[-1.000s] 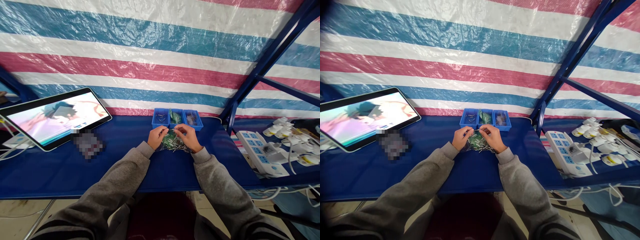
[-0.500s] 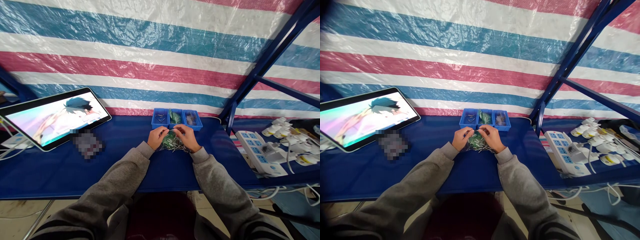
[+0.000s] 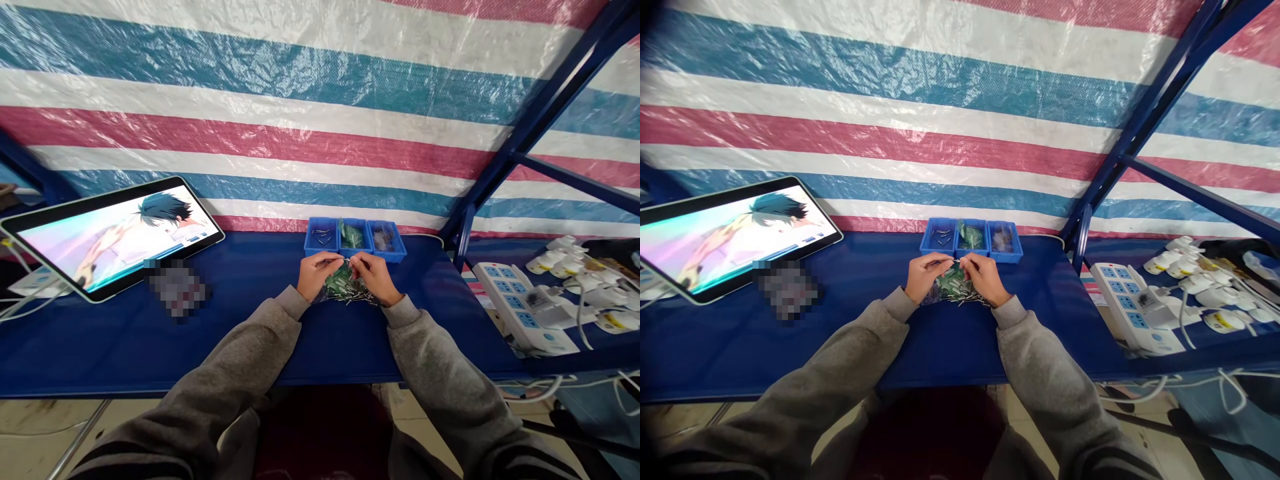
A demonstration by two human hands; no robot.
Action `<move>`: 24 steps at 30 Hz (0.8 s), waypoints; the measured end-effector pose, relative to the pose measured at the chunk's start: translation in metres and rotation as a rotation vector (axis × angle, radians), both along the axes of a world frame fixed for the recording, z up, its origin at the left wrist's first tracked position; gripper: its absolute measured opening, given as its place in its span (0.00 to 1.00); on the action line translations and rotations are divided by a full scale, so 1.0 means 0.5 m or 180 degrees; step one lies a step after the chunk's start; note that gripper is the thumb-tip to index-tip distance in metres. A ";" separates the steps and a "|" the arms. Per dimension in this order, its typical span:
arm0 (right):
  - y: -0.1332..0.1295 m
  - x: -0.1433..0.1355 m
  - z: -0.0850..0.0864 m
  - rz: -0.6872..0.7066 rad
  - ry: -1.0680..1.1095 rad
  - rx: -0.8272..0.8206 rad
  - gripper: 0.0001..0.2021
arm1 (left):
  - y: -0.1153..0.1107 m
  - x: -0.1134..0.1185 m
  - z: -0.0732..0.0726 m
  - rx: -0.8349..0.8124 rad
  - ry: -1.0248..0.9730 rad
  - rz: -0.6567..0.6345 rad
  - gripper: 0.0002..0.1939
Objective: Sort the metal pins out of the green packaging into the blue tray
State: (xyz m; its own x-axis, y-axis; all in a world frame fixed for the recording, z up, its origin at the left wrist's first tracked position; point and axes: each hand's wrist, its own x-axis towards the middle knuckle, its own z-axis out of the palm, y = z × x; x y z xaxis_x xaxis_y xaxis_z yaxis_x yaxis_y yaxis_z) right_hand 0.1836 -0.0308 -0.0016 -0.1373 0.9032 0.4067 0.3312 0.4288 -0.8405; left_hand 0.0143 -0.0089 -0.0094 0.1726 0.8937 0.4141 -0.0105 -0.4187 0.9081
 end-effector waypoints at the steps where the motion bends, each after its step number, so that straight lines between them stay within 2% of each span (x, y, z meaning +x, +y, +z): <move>1: 0.001 -0.001 -0.002 0.0012 -0.0003 -0.0031 0.21 | 0.000 0.001 0.000 -0.0018 -0.0036 -0.0010 0.16; 6: 0.003 0.000 0.000 -0.0376 -0.0070 -0.0004 0.22 | 0.002 -0.003 -0.002 0.0024 -0.0050 -0.0128 0.17; 9: 0.004 0.006 0.002 -0.0655 -0.0094 0.0128 0.20 | 0.002 -0.009 0.000 0.0309 0.0473 -0.0179 0.17; 12: 0.003 0.011 0.002 -0.0760 -0.0105 0.0230 0.19 | 0.003 -0.015 0.002 0.0821 0.1066 -0.0039 0.18; 16: 0.000 0.012 0.004 -0.0597 -0.0053 0.0346 0.16 | 0.007 -0.021 0.002 0.1227 0.1323 0.0174 0.17; 21: -0.002 0.009 0.006 -0.0069 -0.0122 0.0445 0.14 | 0.004 -0.021 0.004 0.0964 0.1016 0.0323 0.14; 24: 0.000 0.005 0.002 0.0085 -0.0179 0.0435 0.14 | -0.002 -0.019 0.007 0.0821 0.0836 0.0392 0.14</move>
